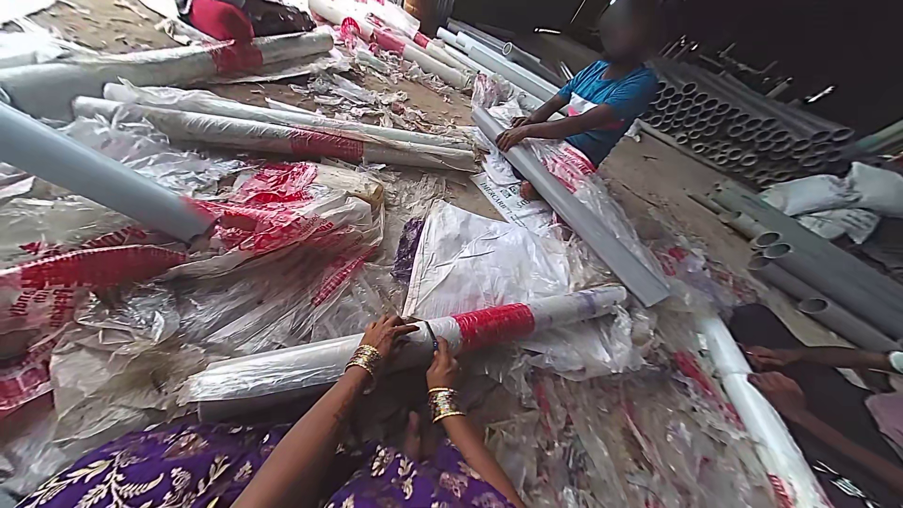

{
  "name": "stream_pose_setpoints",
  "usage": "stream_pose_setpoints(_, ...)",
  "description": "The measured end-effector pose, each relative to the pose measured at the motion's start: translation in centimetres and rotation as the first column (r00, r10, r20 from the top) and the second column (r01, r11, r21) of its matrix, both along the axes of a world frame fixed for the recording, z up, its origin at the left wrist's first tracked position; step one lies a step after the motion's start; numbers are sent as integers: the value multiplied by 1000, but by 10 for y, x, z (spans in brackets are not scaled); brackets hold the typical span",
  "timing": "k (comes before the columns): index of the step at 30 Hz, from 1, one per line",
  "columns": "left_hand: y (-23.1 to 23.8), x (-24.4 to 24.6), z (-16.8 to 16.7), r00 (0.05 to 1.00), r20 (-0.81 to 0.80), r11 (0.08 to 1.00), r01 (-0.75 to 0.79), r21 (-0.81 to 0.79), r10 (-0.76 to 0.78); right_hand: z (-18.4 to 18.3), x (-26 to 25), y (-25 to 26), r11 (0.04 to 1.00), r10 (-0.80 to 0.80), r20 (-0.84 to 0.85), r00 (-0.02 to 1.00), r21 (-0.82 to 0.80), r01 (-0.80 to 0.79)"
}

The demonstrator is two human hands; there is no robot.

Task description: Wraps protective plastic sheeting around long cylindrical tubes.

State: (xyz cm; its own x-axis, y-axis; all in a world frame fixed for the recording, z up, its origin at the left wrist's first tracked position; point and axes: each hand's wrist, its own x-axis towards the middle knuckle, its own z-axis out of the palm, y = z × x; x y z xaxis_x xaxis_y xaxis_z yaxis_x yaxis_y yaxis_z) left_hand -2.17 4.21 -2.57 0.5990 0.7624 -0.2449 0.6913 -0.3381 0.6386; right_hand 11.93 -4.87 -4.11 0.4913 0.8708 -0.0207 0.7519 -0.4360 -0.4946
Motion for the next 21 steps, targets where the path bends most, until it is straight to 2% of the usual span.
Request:
stream_pose_setpoints(10,4,-3,-2,996,88,999,-14,-46,18,9,10,-1,998,-64,-231,971,-14,62)
stream_pose_setpoints(14,5,-3,-1,996,90,999,-8,-36,11,26,8,7,996,-6,-145,989,-92,-8)
stream_pose_setpoints(17,1,-3,-1,995,100,1000,-9,-6,9,48,1,18,966,41,-48,998,-255,-52)
stream_pose_setpoints(21,-4,-3,-4,993,118,999,-9,34,4,67,-2,33,891,107,-6,994,-443,-99)
